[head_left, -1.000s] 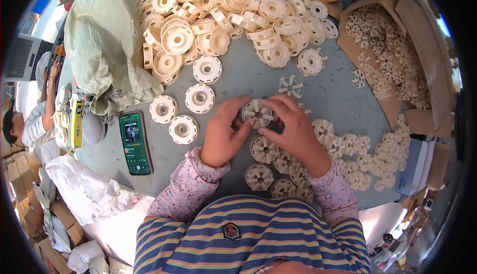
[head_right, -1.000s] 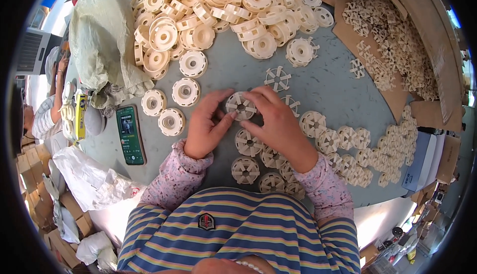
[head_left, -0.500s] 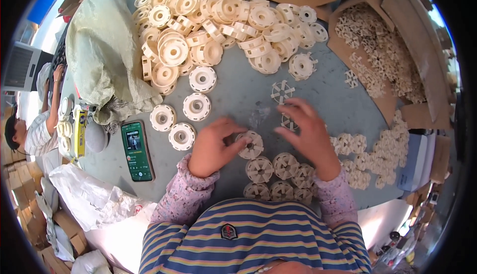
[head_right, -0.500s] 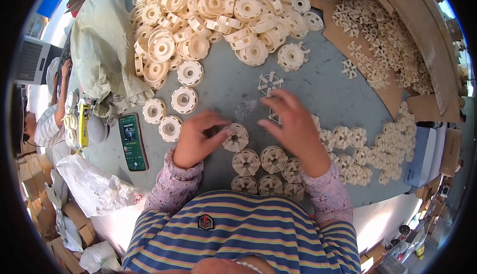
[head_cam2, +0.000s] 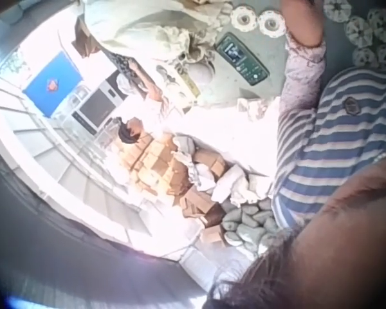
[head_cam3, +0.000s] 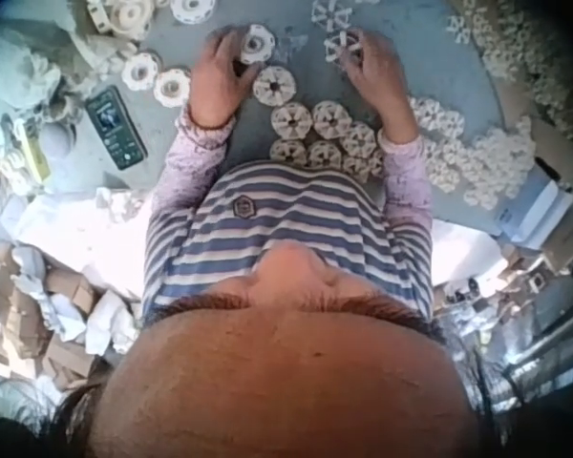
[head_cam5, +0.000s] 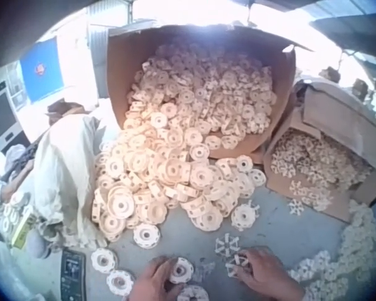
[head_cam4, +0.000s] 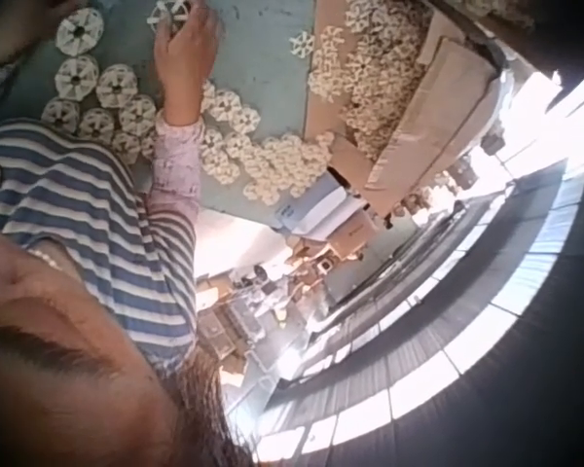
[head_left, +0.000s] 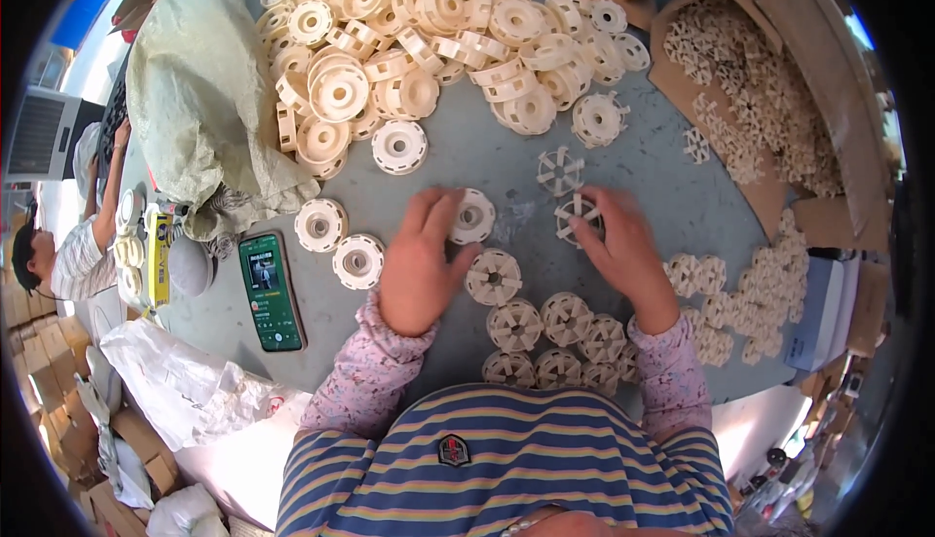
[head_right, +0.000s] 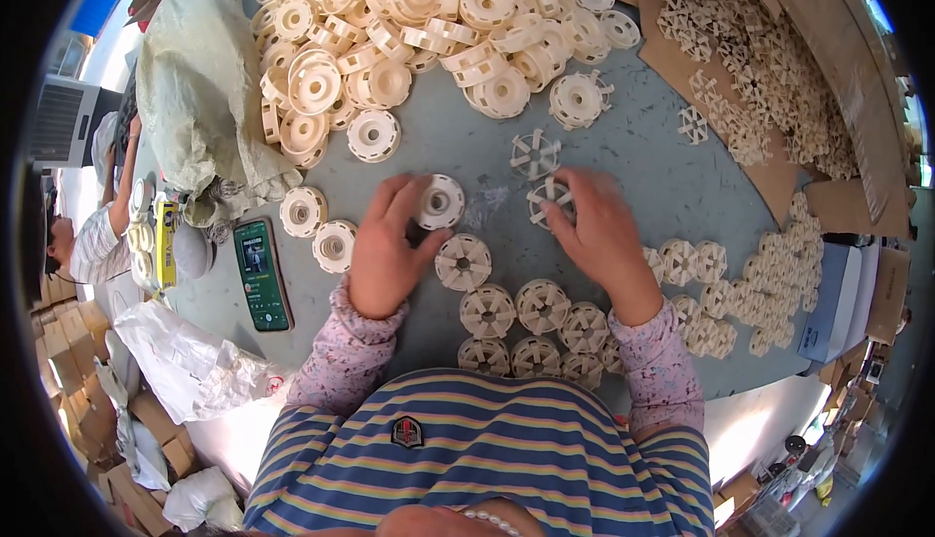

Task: The person assembles plastic valve or filter components by hand, inserting internal springs and gears into plastic housings.

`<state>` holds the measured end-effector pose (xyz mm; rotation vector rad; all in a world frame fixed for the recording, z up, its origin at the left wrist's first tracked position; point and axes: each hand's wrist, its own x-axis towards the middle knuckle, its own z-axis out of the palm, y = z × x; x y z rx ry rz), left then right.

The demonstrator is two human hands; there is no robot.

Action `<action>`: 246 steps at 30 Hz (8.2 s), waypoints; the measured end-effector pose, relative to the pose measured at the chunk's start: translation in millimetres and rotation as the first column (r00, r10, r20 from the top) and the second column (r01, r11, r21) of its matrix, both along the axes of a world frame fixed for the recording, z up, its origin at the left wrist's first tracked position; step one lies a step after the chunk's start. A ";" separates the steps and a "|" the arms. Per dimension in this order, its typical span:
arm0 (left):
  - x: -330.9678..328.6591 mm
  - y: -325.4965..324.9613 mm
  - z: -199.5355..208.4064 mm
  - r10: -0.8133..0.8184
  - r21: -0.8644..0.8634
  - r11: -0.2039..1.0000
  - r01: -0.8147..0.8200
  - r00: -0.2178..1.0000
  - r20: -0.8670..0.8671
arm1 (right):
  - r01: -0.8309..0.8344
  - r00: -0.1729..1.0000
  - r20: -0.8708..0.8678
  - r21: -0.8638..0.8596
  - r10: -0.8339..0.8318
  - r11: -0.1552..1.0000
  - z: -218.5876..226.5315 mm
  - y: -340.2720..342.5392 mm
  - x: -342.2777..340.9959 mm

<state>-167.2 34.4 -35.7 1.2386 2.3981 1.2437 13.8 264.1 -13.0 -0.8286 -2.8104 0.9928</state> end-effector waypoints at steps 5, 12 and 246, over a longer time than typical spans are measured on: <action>-1.8 8.7 -3.7 -0.035 0.013 0.999 0.033 0.969 0.244 | -0.081 0.989 -0.116 0.124 0.096 0.989 7.4 11.9 9.1; -3.9 14.6 -22.0 -0.016 0.160 0.987 -0.023 0.971 0.238 | -0.075 0.997 -0.012 -0.130 0.074 0.989 11.5 12.7 7.6; 52.2 -95.3 80.0 -0.613 0.665 0.735 -0.130 0.292 0.734 | -0.382 0.765 -0.507 0.141 0.398 0.913 107.6 -149.7 -17.6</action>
